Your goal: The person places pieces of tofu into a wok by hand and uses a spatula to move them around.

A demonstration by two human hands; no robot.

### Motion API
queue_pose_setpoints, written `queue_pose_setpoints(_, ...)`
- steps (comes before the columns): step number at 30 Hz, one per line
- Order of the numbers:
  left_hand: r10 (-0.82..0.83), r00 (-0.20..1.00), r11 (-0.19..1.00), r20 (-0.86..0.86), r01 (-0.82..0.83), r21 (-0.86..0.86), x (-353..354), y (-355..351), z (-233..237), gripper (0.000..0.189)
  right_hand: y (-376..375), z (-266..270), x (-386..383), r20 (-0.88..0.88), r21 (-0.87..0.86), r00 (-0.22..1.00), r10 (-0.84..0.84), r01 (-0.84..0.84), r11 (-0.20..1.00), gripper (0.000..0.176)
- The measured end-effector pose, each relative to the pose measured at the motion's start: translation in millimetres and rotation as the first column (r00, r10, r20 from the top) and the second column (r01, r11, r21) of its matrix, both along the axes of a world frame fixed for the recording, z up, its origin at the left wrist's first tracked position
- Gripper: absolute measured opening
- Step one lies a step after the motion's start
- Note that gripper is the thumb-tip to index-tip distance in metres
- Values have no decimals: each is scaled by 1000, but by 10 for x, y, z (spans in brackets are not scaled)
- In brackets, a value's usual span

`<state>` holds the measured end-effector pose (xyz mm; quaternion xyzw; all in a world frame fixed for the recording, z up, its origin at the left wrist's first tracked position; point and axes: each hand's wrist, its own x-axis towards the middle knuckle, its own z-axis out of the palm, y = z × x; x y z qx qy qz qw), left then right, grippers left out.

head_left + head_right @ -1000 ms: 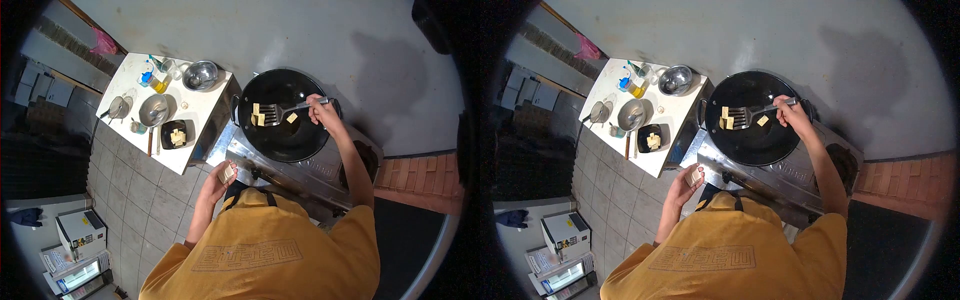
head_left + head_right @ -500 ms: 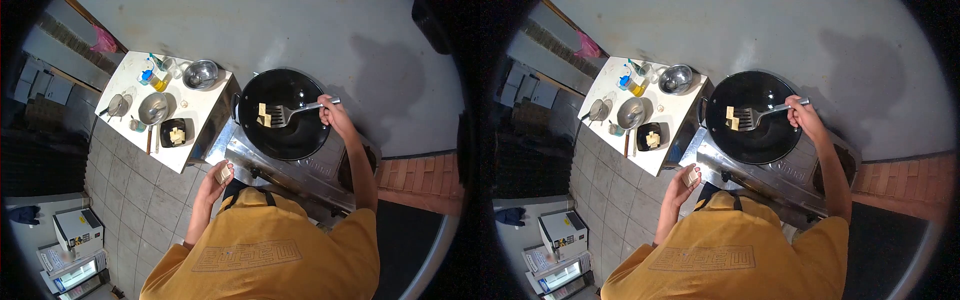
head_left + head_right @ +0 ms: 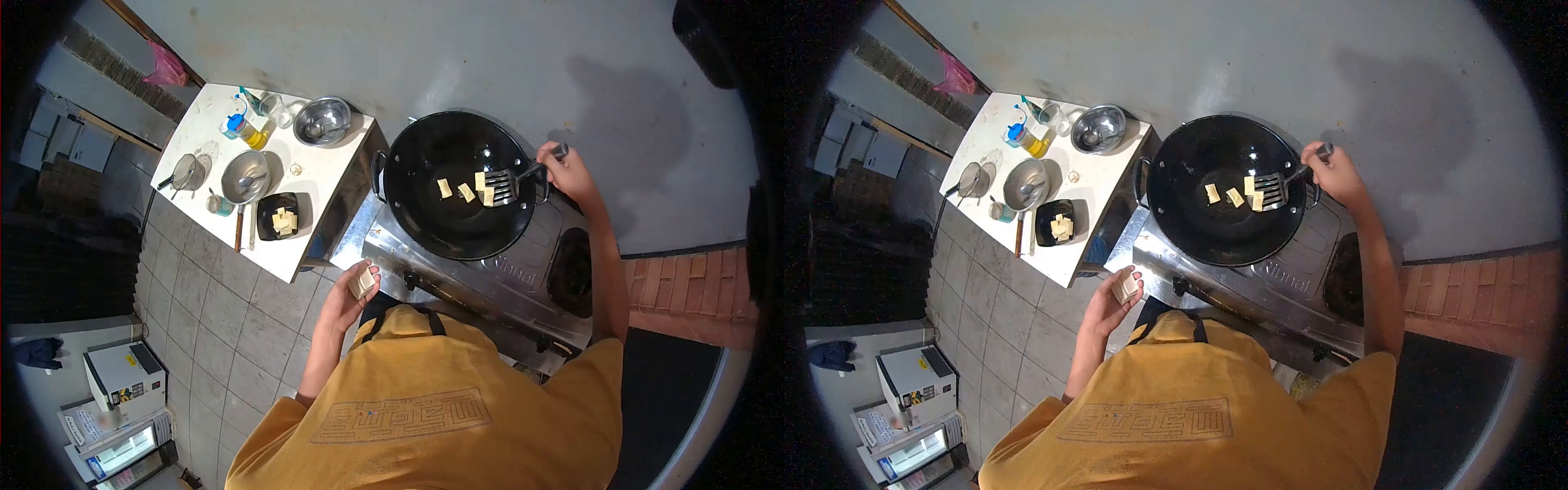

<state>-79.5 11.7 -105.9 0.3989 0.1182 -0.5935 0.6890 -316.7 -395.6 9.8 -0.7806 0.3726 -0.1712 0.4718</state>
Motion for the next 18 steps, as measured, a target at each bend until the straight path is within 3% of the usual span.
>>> queue_pose_setpoints(2, -3, 1000, 1000, 1, 3, 2, -13, 10, 17, 32, -5, -78, 63, -1, -31, 999, 42, -42, 999, 19)
queue_pose_setpoints(5, 4, 1000, 1000, 3, -4, 19, -5, 21, 21, 32, -15, -173, 185, -79, 104, 994, 77, -69, 992, 19)
queue_pose_setpoints(12, 42, 999, 999, 18, -42, 16, 10, 89, -28, 35, 268, -474, 335, 135, 347, 989, -57, 7, 938, 17)
queue_pose_setpoints(18, 24, 1000, 999, 17, -24, 28, -17, 49, -22, 35, 479, -579, 407, 252, 416, 953, -168, 50, 908, 17)
